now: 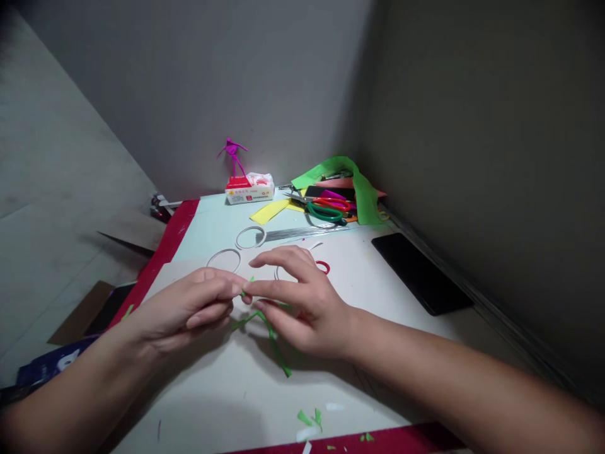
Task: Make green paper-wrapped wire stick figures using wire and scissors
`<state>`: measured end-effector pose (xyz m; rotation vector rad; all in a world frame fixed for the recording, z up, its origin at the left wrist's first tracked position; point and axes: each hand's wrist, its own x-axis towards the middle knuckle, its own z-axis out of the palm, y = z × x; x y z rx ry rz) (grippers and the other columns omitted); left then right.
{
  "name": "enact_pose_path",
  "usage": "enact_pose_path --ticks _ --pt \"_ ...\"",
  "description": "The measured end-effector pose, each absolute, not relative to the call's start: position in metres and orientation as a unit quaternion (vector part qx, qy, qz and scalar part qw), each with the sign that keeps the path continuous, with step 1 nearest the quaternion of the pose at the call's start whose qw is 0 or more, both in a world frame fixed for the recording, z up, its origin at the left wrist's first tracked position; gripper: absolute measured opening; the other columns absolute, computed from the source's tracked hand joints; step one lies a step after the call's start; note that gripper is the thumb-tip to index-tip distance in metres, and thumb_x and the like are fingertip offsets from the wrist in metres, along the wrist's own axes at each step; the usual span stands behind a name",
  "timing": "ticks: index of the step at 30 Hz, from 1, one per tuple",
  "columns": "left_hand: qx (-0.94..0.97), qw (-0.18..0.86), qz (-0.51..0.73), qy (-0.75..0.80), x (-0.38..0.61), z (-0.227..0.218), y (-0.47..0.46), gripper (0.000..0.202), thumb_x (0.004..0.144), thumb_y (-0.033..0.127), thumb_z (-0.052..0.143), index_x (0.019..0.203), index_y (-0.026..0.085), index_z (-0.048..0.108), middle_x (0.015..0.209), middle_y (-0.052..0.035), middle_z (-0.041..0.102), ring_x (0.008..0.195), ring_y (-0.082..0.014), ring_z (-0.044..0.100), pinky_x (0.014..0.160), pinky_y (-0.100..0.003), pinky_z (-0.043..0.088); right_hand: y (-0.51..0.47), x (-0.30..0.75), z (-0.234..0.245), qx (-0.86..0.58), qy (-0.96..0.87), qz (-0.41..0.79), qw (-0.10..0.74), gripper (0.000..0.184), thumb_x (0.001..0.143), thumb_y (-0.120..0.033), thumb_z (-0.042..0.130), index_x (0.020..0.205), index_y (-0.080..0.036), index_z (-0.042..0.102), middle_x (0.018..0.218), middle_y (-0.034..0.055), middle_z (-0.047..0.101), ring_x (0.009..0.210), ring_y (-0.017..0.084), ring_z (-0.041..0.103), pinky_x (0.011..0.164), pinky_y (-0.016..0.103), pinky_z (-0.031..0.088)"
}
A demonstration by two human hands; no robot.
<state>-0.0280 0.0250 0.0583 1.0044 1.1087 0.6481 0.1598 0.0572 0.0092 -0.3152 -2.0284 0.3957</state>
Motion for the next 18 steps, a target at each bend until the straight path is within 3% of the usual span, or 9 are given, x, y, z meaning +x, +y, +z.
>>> enact_pose_path --ticks 5,11,18 --pt "0.447 0.672 0.307 0.504 -0.028 0.059 0.022 0.016 0.07 0.017 0.048 0.057 0.014 0.056 0.031 0.0112 0.028 0.033 -0.0025 0.01 0.038 -0.02 0.008 0.047 0.159 0.015 -0.15 -0.815 0.255 0.498 0.026 0.082 -0.01 0.06 0.105 -0.014 0.07 0.113 0.0159 0.062 0.108 0.024 0.057 0.092 0.044 0.046" --pt "0.429 0.668 0.346 0.501 -0.025 0.063 0.021 0.016 0.069 0.017 0.049 0.062 0.014 0.063 0.029 0.0107 0.031 0.034 -0.0035 0.013 0.039 -0.019 0.014 0.045 0.159 0.014 -0.206 -0.731 0.47 0.45 0.024 0.088 -0.023 0.059 0.109 -0.024 0.071 0.123 0.0091 0.057 0.122 0.021 0.05 0.104 0.038 0.04" --pt "0.4 0.664 0.378 0.507 -0.023 0.06 0.019 0.017 0.069 0.017 0.053 0.053 0.016 0.056 0.028 0.0101 0.03 0.034 -0.0044 0.015 0.041 -0.021 0.016 0.046 0.155 0.006 -0.201 -0.591 0.659 0.419 0.023 0.088 -0.035 0.06 0.106 -0.029 0.073 0.131 0.0059 0.054 0.132 0.024 0.04 0.11 0.042 0.03"
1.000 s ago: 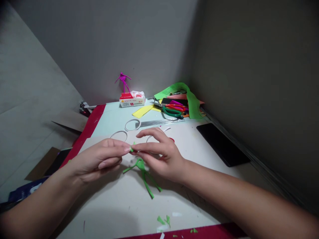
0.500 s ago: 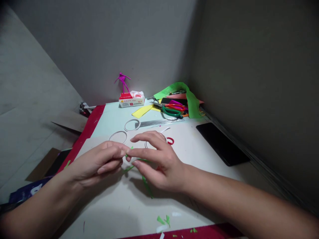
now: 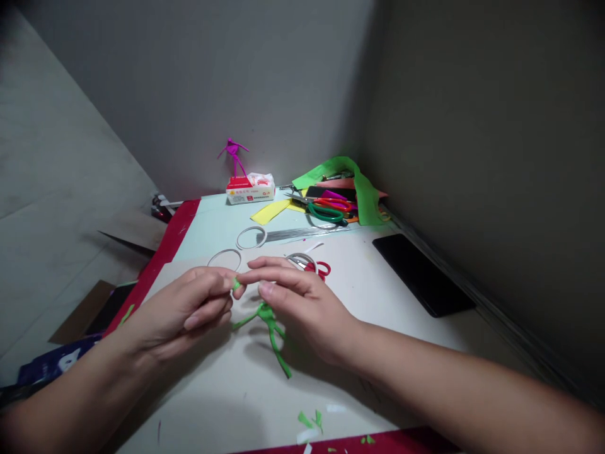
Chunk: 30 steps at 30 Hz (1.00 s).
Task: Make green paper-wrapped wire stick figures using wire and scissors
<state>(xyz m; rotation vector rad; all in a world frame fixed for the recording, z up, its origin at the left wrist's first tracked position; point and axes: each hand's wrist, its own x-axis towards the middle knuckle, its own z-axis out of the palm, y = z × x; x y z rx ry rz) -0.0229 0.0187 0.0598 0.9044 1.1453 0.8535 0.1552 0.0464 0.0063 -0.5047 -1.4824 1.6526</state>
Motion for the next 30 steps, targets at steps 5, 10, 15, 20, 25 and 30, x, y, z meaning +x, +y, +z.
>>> enact_pose_path --ticks 5,10,15,20,25,30 --pt "0.403 0.652 0.389 0.511 -0.022 0.055 0.018 0.019 0.072 0.017 0.051 0.054 0.015 0.058 0.028 0.0095 0.031 0.035 -0.0047 0.015 0.042 -0.021 0.019 0.043 0.15 0.01 -0.161 -0.427 0.81 0.369 0.027 0.087 -0.036 0.055 0.103 -0.022 0.073 0.118 0.007 0.063 0.117 0.023 0.052 0.103 0.04 0.036" --pt "0.395 0.654 0.4 0.505 -0.019 0.054 0.019 0.021 0.074 0.017 0.05 0.055 0.016 0.057 0.029 0.0092 0.032 0.036 -0.0052 0.015 0.044 -0.021 0.019 0.045 0.15 0.016 -0.14 -0.305 0.875 0.348 0.029 0.087 -0.033 0.053 0.1 -0.017 0.072 0.107 0.0069 0.066 0.104 0.019 0.056 0.087 0.029 0.044" --pt "0.415 0.653 0.397 0.494 -0.017 0.055 0.017 0.019 0.076 0.015 0.049 0.061 0.015 0.061 0.031 0.0097 0.032 0.036 -0.0044 0.016 0.043 -0.022 0.016 0.054 0.151 0.012 -0.212 -0.313 0.838 0.394 0.025 0.084 -0.031 0.061 0.105 -0.022 0.07 0.112 0.0066 0.064 0.104 0.021 0.057 0.092 0.038 0.042" --pt "0.441 0.627 0.406 0.498 -0.012 0.052 0.015 0.019 0.083 0.02 0.054 0.074 0.012 0.069 0.039 0.0102 0.037 0.036 -0.0019 0.016 0.043 -0.02 0.014 0.05 0.149 0.009 -0.282 -0.431 0.762 0.392 0.016 0.077 -0.031 0.073 0.087 -0.02 0.075 0.087 0.0036 0.068 0.087 0.016 0.059 0.084 0.031 0.044" --pt "0.471 0.595 0.401 0.513 -0.011 0.047 0.013 0.019 0.085 0.029 0.06 0.084 0.014 0.071 0.043 0.0081 0.041 0.038 -0.0035 0.025 0.041 -0.019 0.017 0.044 0.149 0.012 -0.304 -0.492 0.665 0.472 0.009 0.071 -0.027 0.079 0.079 -0.023 0.076 0.092 0.0022 0.066 0.092 0.016 0.058 0.084 0.03 0.045" --pt "0.502 0.563 0.38 0.535 -0.013 0.047 0.012 0.018 0.086 0.028 0.059 0.079 0.015 0.069 0.038 0.0076 0.041 0.038 -0.0051 0.03 0.04 -0.019 0.019 0.05 0.15 0.011 -0.292 -0.497 0.666 0.473 0.01 0.068 -0.024 0.08 0.076 -0.022 0.074 0.094 0.002 0.064 0.088 0.015 0.059 0.078 0.028 0.048"
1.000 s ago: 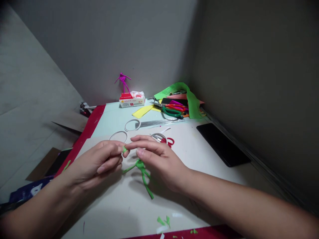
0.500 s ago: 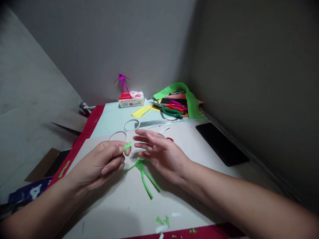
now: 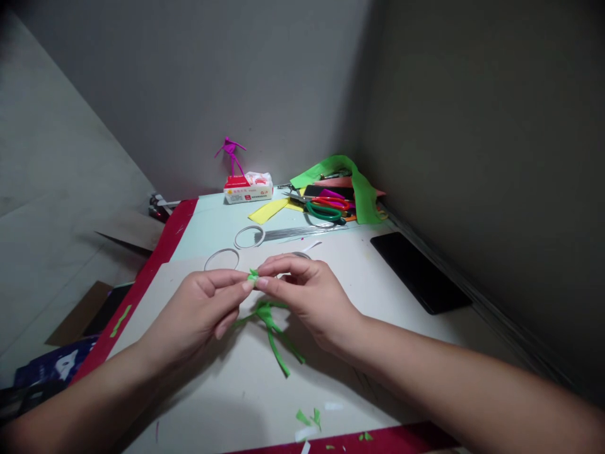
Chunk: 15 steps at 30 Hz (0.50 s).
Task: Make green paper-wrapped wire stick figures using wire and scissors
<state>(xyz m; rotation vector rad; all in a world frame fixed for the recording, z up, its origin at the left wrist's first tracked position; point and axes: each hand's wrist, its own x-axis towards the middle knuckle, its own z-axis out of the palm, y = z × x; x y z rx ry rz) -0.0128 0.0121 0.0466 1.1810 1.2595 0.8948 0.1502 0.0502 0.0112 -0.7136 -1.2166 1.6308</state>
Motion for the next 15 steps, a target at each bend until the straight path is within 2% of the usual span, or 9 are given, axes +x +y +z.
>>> enact_pose_path --ticks 6,9,12,15 --pt "0.457 0.618 0.397 0.502 -0.015 0.042 0.015 0.015 0.081 0.026 0.065 0.071 0.015 0.069 0.037 0.0075 0.043 0.037 -0.0033 0.028 0.041 -0.017 0.019 0.06 0.155 0.006 -0.253 -0.492 0.738 0.386 0.015 0.073 -0.021 0.077 0.086 -0.02 0.071 0.082 -0.0014 0.064 0.077 0.009 0.058 0.073 0.022 0.047" --pt "0.424 0.66 0.397 0.477 -0.015 0.042 0.016 0.016 0.079 0.024 0.067 0.067 0.014 0.068 0.035 0.0074 0.043 0.036 -0.0019 0.026 0.04 -0.016 0.018 0.063 0.157 0.005 -0.224 -0.515 0.734 0.381 0.013 0.074 -0.019 0.076 0.085 -0.021 0.07 0.083 -0.0018 0.064 0.077 0.009 0.058 0.073 0.023 0.047" --pt "0.398 0.684 0.401 0.462 -0.014 0.042 0.016 0.015 0.077 0.022 0.068 0.066 0.013 0.067 0.034 0.007 0.043 0.034 -0.0013 0.026 0.04 -0.016 0.018 0.064 0.158 0.006 -0.214 -0.572 0.671 0.421 0.01 0.075 -0.019 0.075 0.082 -0.023 0.071 0.084 -0.001 0.065 0.08 0.011 0.059 0.074 0.026 0.049" --pt "0.365 0.707 0.405 0.449 -0.014 0.042 0.018 0.014 0.075 0.02 0.07 0.063 0.012 0.066 0.031 0.0067 0.042 0.033 -0.0013 0.028 0.04 -0.015 0.019 0.063 0.158 0.009 -0.216 -0.658 0.554 0.461 0.007 0.076 -0.017 0.074 0.082 -0.022 0.074 0.085 0.0015 0.067 0.083 0.014 0.061 0.077 0.029 0.05"
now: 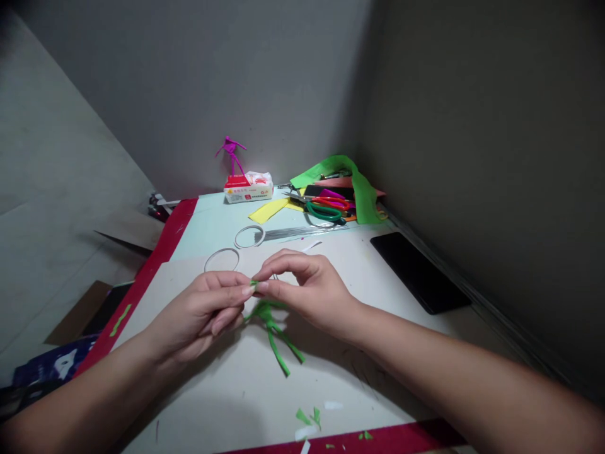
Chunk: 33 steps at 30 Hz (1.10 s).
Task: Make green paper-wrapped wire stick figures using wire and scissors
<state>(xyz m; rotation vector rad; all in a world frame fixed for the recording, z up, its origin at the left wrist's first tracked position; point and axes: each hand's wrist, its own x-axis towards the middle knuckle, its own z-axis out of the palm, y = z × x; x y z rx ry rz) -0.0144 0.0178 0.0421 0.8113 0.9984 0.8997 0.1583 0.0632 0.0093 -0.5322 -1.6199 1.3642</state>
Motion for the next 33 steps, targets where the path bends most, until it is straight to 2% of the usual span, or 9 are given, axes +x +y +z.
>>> enact_pose_path --ticks 7,10,13,20,25,28,33 --pt "0.31 0.757 0.402 0.413 -0.016 0.043 0.018 0.012 0.071 0.015 0.068 0.061 0.01 0.066 0.027 0.0083 0.038 0.028 -0.0001 0.017 0.037 -0.016 0.017 0.066 0.159 0.013 -0.132 -0.76 0.338 0.538 0.019 0.078 -0.009 0.068 0.09 -0.022 0.074 0.077 0.0055 0.073 0.074 0.018 0.067 0.071 0.035 0.054" --pt "0.308 0.758 0.401 0.412 -0.015 0.043 0.017 0.015 0.071 0.015 0.068 0.057 0.011 0.064 0.027 0.0076 0.039 0.028 -0.0002 0.019 0.038 -0.016 0.019 0.067 0.162 0.013 -0.085 -0.813 0.247 0.52 0.024 0.079 -0.011 0.068 0.1 -0.023 0.07 0.083 0.0078 0.074 0.078 0.019 0.069 0.072 0.036 0.054" --pt "0.315 0.745 0.405 0.426 -0.015 0.042 0.017 0.014 0.07 0.017 0.069 0.059 0.011 0.064 0.027 0.0064 0.042 0.028 -0.0006 0.021 0.037 -0.017 0.016 0.064 0.164 0.013 -0.092 -0.837 0.19 0.505 0.024 0.081 -0.013 0.064 0.102 -0.026 0.066 0.089 0.0075 0.075 0.08 0.019 0.069 0.072 0.035 0.053" --pt "0.343 0.747 0.399 0.407 -0.021 0.039 0.019 0.012 0.078 0.016 0.061 0.077 0.008 0.07 0.029 0.0049 0.048 0.027 -0.0008 0.019 0.041 -0.02 0.019 0.056 0.165 0.017 -0.135 -0.84 0.157 0.501 0.025 0.082 -0.009 0.059 0.1 -0.026 0.064 0.094 0.0092 0.075 0.081 0.019 0.069 0.072 0.037 0.052" --pt "0.336 0.758 0.383 0.408 -0.019 0.039 0.019 0.01 0.076 0.014 0.062 0.069 0.009 0.066 0.03 0.0052 0.048 0.026 0.0002 0.018 0.04 -0.019 0.016 0.054 0.164 0.02 -0.138 -0.834 0.173 0.506 0.026 0.081 -0.007 0.057 0.097 -0.025 0.064 0.089 0.0077 0.075 0.076 0.019 0.068 0.07 0.036 0.051" --pt "0.341 0.764 0.368 0.405 -0.017 0.038 0.02 0.019 0.075 0.016 0.063 0.057 0.011 0.059 0.031 0.0052 0.046 0.027 0.0006 0.018 0.04 -0.019 0.018 0.055 0.162 0.018 -0.139 -0.835 0.183 0.499 0.028 0.08 -0.006 0.054 0.098 -0.024 0.065 0.085 0.0065 0.074 0.078 0.019 0.069 0.072 0.036 0.051" --pt "0.329 0.758 0.37 0.424 -0.016 0.038 0.021 0.013 0.074 0.016 0.064 0.063 0.01 0.062 0.032 0.0053 0.047 0.027 0.0009 0.018 0.038 -0.017 0.017 0.058 0.161 0.014 -0.155 -0.834 0.171 0.501 0.024 0.081 -0.007 0.057 0.096 -0.023 0.066 0.089 0.0067 0.075 0.078 0.019 0.068 0.073 0.035 0.049"
